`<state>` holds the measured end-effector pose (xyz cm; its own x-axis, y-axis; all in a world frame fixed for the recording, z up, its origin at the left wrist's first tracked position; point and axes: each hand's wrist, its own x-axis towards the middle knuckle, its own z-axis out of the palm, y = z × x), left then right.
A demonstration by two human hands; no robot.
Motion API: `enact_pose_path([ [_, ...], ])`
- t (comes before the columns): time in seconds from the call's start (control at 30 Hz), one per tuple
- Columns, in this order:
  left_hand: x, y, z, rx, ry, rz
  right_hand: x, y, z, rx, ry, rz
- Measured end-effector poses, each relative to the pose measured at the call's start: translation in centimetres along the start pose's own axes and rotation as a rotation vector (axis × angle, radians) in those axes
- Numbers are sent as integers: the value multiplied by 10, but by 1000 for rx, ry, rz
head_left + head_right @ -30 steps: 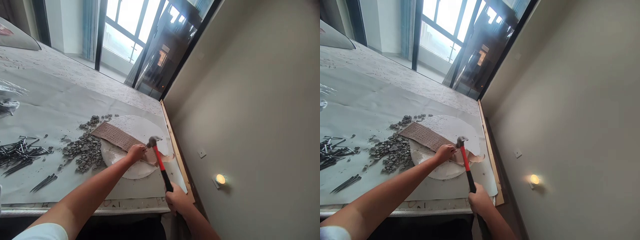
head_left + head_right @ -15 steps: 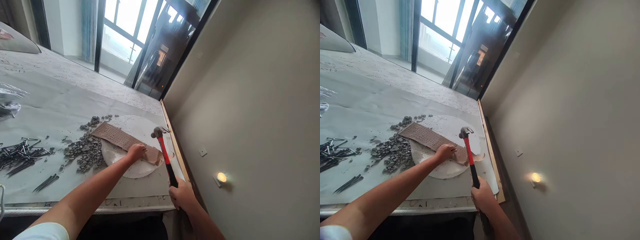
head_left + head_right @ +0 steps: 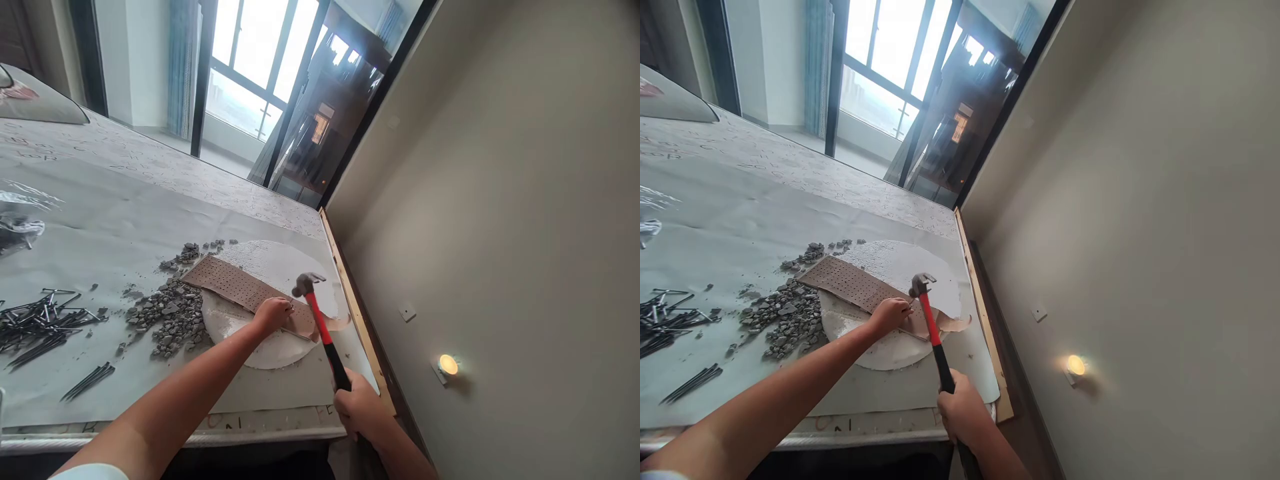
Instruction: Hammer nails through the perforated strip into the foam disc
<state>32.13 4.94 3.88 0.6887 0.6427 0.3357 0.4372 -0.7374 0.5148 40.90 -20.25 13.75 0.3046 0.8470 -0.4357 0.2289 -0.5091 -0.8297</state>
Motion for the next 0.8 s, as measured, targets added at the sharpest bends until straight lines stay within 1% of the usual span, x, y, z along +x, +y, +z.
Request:
enact_pose_path([
  [0.07,0,0,-1,58,-13,9,0,0,0,16,36,-46],
  [0.1,0,1,-1,86,-26,8,-1,0,1,17,41,-40],
  [0.23,0,0,1,124,-57,-25,-2,2,1,11,-22,42],
  [0.37,1,-1,4,124,-26,16,-3,3,-2,60,26,-34],
  [0.4,0,-2,4,108,-14,9,-3,3,-3,58,25,-29],
  [0.53,0,-3,2,45,-15,-23,-2,2,0,45,-50,65],
  [0.57,1,-3,2,44,-20,-21,-3,1,0,63,-50,64],
  [0.7,8,-2,-7,35,-29,-6,-15,-4,1,190,-27,-46],
  [0.8,11,0,-24,28,-17,22,-29,-3,5,270,-36,-58],
])
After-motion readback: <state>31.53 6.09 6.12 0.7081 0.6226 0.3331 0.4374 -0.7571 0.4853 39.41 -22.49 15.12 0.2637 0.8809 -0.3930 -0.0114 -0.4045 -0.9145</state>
